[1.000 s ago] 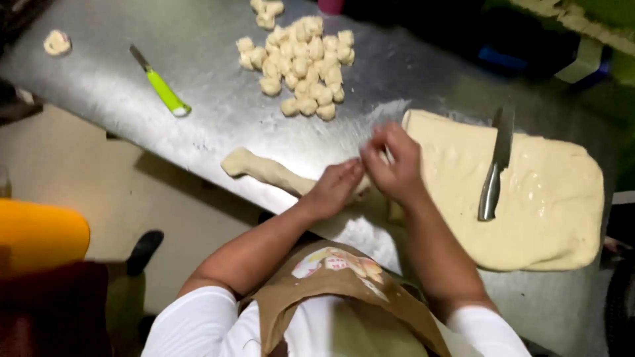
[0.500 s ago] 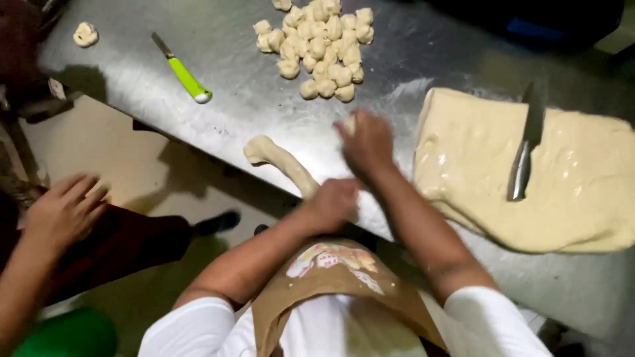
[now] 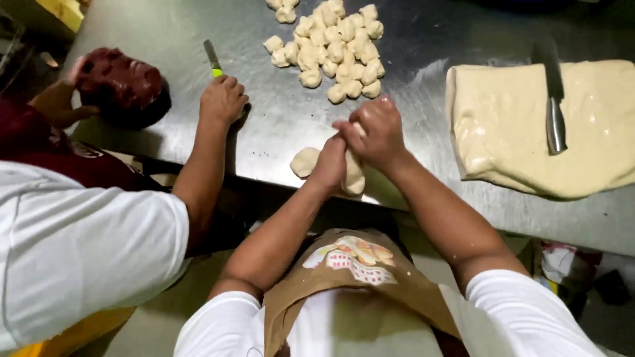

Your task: A baker cuts small portions of dough from a large slab and rolls them into uniform balls on a metal workbench.

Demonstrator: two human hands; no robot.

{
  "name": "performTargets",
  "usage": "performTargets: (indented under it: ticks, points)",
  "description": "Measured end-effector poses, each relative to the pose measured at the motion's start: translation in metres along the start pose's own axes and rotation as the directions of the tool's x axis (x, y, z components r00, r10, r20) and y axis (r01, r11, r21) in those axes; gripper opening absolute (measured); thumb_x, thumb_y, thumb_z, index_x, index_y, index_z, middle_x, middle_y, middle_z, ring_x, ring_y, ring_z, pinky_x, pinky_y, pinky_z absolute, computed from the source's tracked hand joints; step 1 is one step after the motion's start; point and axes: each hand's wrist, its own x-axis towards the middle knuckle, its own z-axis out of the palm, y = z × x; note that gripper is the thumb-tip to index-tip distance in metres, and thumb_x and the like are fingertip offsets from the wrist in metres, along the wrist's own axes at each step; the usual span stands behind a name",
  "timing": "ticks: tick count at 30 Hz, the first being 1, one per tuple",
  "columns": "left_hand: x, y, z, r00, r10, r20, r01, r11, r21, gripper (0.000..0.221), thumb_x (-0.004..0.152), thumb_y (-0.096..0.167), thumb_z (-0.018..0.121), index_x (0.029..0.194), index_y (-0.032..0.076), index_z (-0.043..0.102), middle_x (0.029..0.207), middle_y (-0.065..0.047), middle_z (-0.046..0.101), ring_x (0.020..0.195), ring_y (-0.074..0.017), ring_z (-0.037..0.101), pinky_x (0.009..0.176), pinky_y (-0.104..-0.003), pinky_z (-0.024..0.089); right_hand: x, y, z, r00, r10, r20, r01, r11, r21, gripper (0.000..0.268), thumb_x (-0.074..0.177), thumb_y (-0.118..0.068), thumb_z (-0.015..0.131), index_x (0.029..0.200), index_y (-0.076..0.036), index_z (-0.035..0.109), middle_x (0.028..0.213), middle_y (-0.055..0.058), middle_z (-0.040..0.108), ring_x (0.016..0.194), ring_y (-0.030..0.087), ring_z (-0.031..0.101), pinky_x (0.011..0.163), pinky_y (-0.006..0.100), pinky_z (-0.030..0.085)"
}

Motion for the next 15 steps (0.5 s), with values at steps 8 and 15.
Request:
performTargets:
  ticks: [8,15]
  points:
    - [-0.051,0.01,0.13,0.893,0.081,0.443,-0.427,0.463,0.776,0.033,0.109,0.031,0.039,0.113,0.011,0.065,0.091,-0.012,0.07,0.092,-0.0359,0.072,0.083,-0.044,0.059,0.058,0.097,-0.002,0.919,0.281,0.277,-0.304,0.952,0.044,0.085,0.072,-0.043,0.1,0.13,0.009,0.064,0.132,0.034,0.057,0.121,0.056,0.057,0.103,0.06,0.048]
    - [0.03,0.014,0.094,0.906,0.188,-0.38,-0.137,0.978,0.157,0.087,0.1,0.073,0.021,0.166,0.017,0.019,0.136,-0.018,0.061,0.126,-0.0285,0.059,0.113,-0.044,0.044,0.043,0.033,-0.051,0.997,-0.076,0.023,0.041,0.738,0.674,0.061,0.083,-0.068,0.07,0.103,-0.01,0.071,0.099,0.009,0.071,0.099,0.036,0.071,0.089,0.051,0.054]
